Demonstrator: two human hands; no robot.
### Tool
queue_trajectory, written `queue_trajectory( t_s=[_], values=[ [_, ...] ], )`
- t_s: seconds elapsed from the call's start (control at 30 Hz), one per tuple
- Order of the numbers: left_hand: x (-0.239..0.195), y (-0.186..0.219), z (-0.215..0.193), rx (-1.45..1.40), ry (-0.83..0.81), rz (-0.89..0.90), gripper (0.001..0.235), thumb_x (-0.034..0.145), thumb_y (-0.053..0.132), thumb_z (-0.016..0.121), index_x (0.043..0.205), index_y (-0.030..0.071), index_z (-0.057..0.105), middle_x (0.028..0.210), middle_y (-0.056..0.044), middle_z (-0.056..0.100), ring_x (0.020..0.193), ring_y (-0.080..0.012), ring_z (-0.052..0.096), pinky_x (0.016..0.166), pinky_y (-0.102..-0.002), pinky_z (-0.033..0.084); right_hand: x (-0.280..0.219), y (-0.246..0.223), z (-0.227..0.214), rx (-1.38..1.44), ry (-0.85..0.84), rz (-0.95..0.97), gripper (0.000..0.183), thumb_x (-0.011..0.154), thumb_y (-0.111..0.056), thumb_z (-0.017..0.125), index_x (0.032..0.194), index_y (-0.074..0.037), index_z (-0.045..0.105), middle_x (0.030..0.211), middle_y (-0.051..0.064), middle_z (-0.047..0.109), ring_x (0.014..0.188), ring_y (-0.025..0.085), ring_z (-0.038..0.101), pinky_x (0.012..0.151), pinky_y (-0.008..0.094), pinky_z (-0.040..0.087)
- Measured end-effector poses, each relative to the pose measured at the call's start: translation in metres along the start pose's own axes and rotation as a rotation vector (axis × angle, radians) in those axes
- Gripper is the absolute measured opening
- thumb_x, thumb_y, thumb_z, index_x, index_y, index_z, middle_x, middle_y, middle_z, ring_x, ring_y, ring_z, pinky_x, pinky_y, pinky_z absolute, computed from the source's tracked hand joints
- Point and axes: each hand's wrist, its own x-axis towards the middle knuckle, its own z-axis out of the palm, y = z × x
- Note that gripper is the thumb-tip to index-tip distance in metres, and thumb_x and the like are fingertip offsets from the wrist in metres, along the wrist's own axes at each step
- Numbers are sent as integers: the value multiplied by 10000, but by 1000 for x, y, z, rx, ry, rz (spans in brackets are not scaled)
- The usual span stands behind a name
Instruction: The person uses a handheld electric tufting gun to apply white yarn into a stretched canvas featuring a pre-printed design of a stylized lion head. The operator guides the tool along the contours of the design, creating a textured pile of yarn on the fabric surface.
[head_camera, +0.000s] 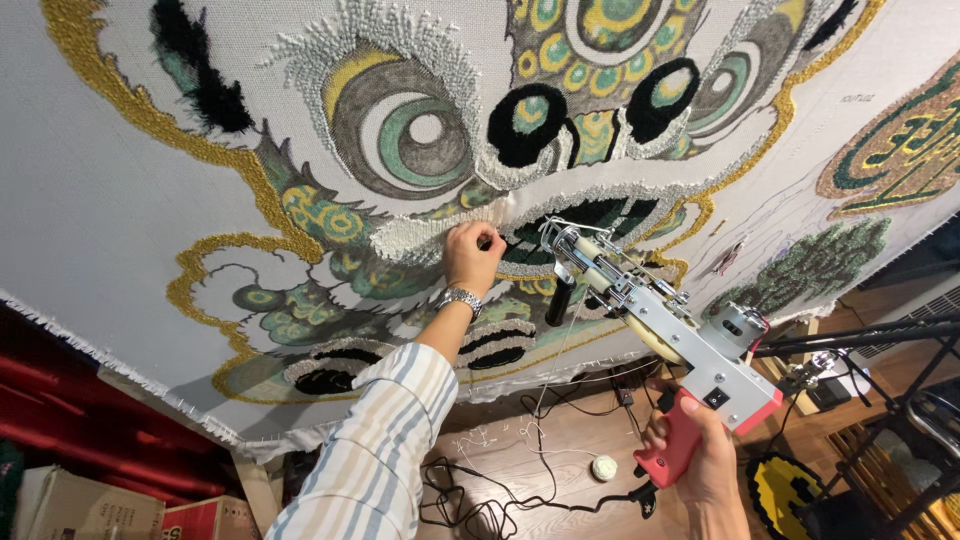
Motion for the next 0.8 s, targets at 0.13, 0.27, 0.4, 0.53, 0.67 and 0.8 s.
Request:
queue_trajectory(
  t_s=[0.13, 0.27, 0.4, 0.53, 0.67, 0.8],
  values=[
    [-8, -9, -7, -10, -64, 181, 102, 762, 200, 753, 722, 125, 695, 830, -41, 706, 914, -274, 601, 873, -383, 486, 4, 3, 1, 4, -23, -32, 595, 851, -355, 574, 1249, 86, 607, 647, 92, 478, 540, 186, 458, 548, 353, 392],
    [-13, -11, -14, 33, -158, 280, 110, 773, 235, 752, 712, 149, 720, 808, -23, 720, 946, -260, 593, 883, -397, 471, 7, 7, -1, 28, -39, -22, 565, 853, -354, 567, 1229, 66, 601, 647, 87, 477, 532, 181, 458, 550, 351, 400],
    [-24, -6, -27, 84, -208, 319, 219, 806, 337, 800, 729, 145, 730, 770, -31, 697, 898, -242, 610, 883, -401, 472, 7, 7, -1, 15, -27, -29, 569, 854, -352, 564, 1229, 74, 607, 646, 92, 481, 528, 182, 455, 557, 353, 405],
    [-32, 3, -39, 56, -70, 147, 326, 835, 407, 816, 694, 131, 716, 733, -23, 708, 790, -214, 658, 759, -382, 512, 8, 4, 2, 14, -24, -22, 590, 847, -356, 571, 1236, 86, 610, 649, 89, 488, 531, 180, 452, 559, 348, 393],
    [-31, 5, -38, -140, 47, -230, 373, 818, 439, 803, 774, 81, 708, 730, -37, 740, 667, -168, 717, 635, -314, 549, 7, 1, 5, 10, -13, 2, 607, 840, -370, 573, 1243, 82, 614, 648, 80, 479, 535, 176, 451, 551, 349, 381],
    [-24, -7, -17, -308, 85, -420, 375, 851, 430, 795, 866, 55, 780, 784, -49, 780, 702, -141, 738, 658, -279, 555, 5, 0, 7, 6, -19, 12, 595, 839, -364, 574, 1236, 78, 611, 648, 84, 478, 535, 182, 458, 546, 351, 386]
  ],
)
